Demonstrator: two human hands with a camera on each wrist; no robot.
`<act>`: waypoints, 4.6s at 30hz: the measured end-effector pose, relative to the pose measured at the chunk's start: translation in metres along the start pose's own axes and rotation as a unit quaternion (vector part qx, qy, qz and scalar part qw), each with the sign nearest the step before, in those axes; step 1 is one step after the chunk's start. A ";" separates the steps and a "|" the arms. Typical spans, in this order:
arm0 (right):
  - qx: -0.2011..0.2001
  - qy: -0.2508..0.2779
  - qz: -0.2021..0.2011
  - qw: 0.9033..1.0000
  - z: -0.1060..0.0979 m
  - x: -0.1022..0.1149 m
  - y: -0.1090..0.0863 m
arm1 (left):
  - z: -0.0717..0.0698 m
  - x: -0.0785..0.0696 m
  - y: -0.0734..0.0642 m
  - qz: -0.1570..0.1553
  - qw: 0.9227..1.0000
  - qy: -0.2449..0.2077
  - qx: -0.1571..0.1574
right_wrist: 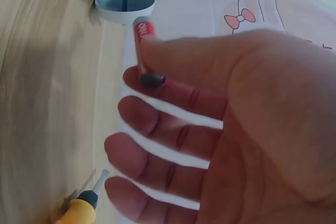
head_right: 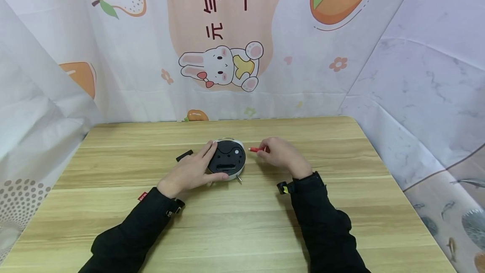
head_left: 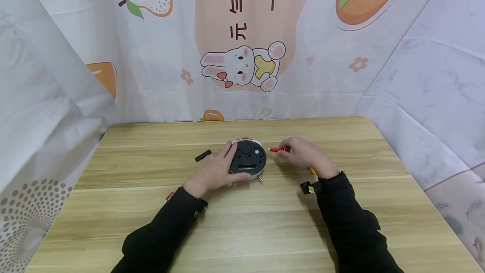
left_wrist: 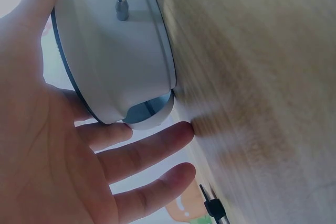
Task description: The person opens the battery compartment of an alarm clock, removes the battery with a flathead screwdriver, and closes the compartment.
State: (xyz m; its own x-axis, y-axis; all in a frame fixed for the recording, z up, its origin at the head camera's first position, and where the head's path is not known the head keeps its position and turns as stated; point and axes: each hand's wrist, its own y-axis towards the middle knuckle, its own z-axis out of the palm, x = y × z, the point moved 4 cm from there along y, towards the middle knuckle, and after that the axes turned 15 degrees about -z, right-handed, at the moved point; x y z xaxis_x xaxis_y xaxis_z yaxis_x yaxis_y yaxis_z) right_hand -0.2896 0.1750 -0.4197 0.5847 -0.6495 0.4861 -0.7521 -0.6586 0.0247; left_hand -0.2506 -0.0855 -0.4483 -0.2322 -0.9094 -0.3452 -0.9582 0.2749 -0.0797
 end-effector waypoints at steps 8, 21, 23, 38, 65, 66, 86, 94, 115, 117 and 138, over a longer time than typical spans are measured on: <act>0.013 -0.008 0.037 0.999 0.004 -0.007 -0.001 | 0.001 0.001 0.001 -0.004 1.000 0.004 0.008; 0.023 -0.034 0.039 0.998 0.018 -0.012 0.002 | 0.002 0.002 0.002 -0.008 1.000 0.001 0.011; 0.023 -0.037 0.042 0.998 0.019 -0.012 0.003 | 0.002 0.002 0.002 -0.008 1.000 0.002 0.011; 0.023 -0.031 0.048 0.998 0.024 -0.012 0.004 | 0.001 0.002 0.002 -0.007 1.000 0.006 0.007; 0.025 -0.026 0.041 0.999 0.025 -0.014 0.006 | 0.001 0.001 0.001 -0.012 1.000 0.012 0.013; 0.024 -0.026 0.038 0.999 0.025 -0.015 0.006 | 0.002 0.001 0.001 -0.012 1.000 0.012 0.014; 0.016 -0.016 0.032 0.999 0.018 -0.007 0.005 | 0.001 0.001 0.001 -0.007 1.000 0.014 0.007; -0.029 -0.024 0.012 0.999 0.006 0.006 0.008 | 0.000 0.001 0.001 -0.007 1.000 0.008 0.006; -0.039 0.032 -0.139 0.989 0.013 0.027 0.015 | 0.001 0.001 0.002 -0.003 1.000 0.009 0.009; -0.032 0.048 -0.132 0.990 0.014 0.027 0.015 | 0.001 0.002 0.002 -0.003 1.000 0.008 0.008; 0.027 0.063 -0.151 0.986 0.027 0.033 0.018 | 0.000 0.003 0.000 -0.006 1.000 0.013 0.017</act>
State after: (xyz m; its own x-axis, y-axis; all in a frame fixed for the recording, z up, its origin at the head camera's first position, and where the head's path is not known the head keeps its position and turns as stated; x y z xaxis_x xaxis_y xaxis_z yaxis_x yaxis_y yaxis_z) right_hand -0.2752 0.1315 -0.4266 0.7343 -0.3703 0.5690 -0.5306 -0.8359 0.1407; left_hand -0.2517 -0.0881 -0.4495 -0.2249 -0.9205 -0.3194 -0.9549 0.2735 -0.1157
